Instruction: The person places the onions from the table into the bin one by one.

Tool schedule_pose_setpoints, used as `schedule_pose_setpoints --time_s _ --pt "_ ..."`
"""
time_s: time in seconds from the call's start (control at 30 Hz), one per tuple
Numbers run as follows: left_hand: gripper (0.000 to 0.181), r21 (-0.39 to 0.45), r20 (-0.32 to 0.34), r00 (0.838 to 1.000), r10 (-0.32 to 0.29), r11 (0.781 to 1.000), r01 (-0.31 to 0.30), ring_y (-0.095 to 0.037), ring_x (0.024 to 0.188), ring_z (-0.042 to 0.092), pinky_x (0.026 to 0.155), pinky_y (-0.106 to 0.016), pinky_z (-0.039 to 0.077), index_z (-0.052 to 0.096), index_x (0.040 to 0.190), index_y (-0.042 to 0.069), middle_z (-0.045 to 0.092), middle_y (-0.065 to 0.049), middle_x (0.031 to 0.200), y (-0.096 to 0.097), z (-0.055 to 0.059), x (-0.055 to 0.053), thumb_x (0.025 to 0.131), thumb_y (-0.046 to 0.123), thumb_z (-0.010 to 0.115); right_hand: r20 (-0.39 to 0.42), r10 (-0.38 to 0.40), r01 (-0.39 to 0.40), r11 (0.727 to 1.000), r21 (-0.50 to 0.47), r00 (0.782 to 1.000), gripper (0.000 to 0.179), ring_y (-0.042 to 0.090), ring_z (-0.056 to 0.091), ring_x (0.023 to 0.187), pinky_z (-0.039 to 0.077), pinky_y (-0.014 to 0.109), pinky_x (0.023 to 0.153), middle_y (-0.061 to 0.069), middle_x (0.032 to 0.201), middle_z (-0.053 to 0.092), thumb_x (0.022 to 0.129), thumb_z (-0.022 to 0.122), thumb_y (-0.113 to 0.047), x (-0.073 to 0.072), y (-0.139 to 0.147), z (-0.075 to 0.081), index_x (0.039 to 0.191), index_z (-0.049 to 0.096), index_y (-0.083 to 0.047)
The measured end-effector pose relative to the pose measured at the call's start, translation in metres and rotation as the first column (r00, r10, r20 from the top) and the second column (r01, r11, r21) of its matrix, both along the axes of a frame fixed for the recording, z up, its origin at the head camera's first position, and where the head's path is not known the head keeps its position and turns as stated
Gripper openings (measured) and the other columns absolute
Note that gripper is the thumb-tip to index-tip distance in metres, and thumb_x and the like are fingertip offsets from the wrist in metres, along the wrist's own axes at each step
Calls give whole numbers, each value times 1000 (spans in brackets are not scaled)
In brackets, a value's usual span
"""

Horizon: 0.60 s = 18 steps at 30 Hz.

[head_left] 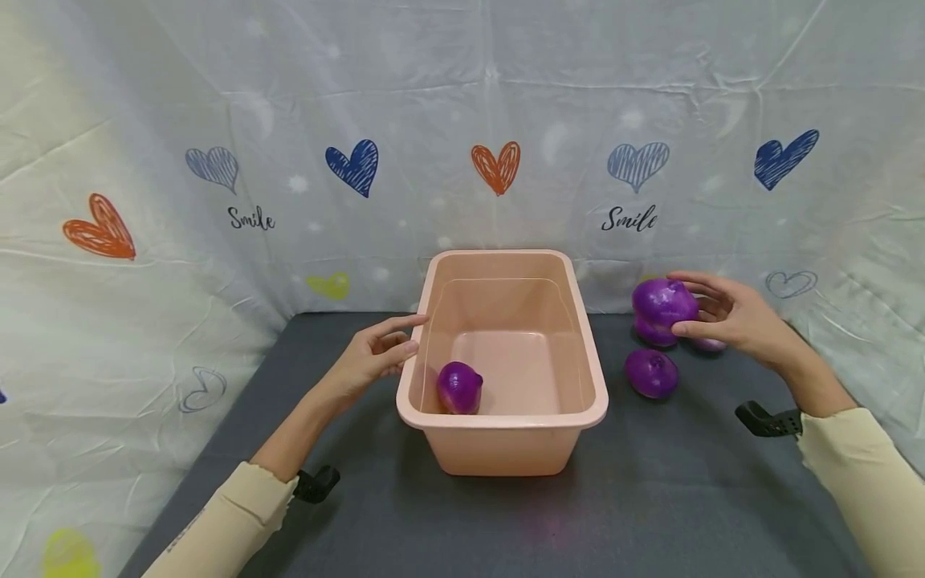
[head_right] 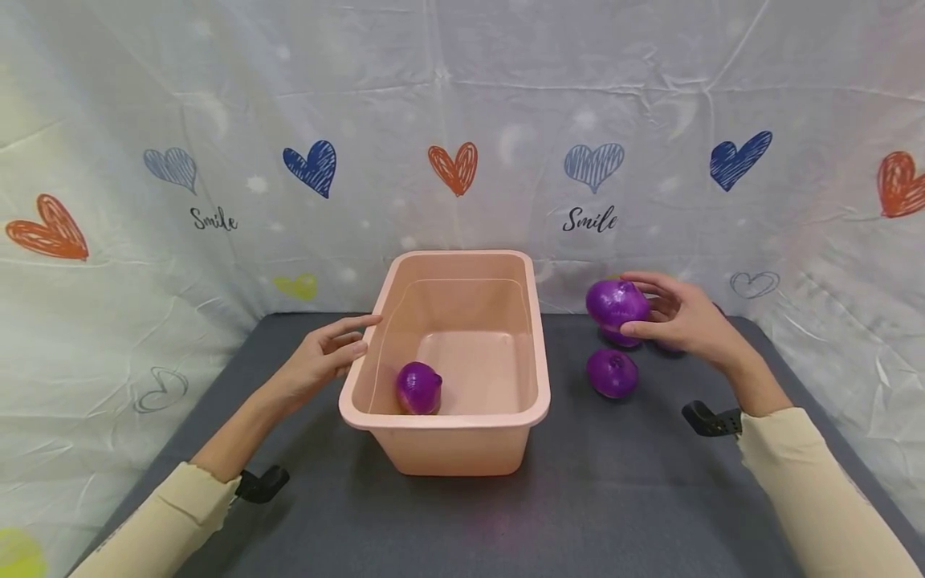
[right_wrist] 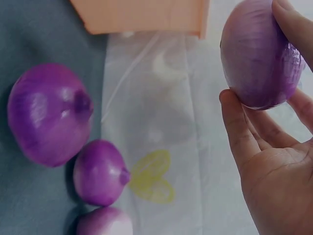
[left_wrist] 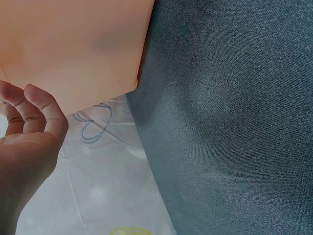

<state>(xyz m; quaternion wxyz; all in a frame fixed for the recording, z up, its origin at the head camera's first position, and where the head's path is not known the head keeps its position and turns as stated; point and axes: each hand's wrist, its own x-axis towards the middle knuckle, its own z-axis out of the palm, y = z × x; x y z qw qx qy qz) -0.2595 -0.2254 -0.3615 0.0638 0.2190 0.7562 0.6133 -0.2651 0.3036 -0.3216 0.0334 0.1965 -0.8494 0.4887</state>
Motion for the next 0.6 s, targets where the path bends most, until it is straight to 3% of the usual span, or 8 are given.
schedule_pose_setpoints --time_s 0.13,0.37,0.6 --pt "48 6 3 1000 -12 1000 12 -33 108 64 91 -49 53 53 149 12 63 -20 127 1 -1 -1 103 20 64 4 -4 4 1000 14 1000 72 36 47 133 46 16 92 13 148 48 89 80 -9 -3 -8 7 152 46 -10" --pt "48 7 4 1000 -17 1000 17 -32 110 64 89 -43 55 54 149 14 62 -21 129 3 -2 -3 103 21 64 -25 18 -17 1000 24 1000 72 33 48 133 45 19 94 9 148 49 87 82 -11 -8 -28 19 151 48 -11" --pt "48 -2 -7 1000 -15 1000 15 -32 104 65 89 -46 54 53 150 13 63 -22 125 -1 -2 -1 103 21 63 -67 125 -128 990 -50 990 72 31 49 133 45 26 99 8 147 50 87 81 -5 -17 -55 26 151 48 -10"
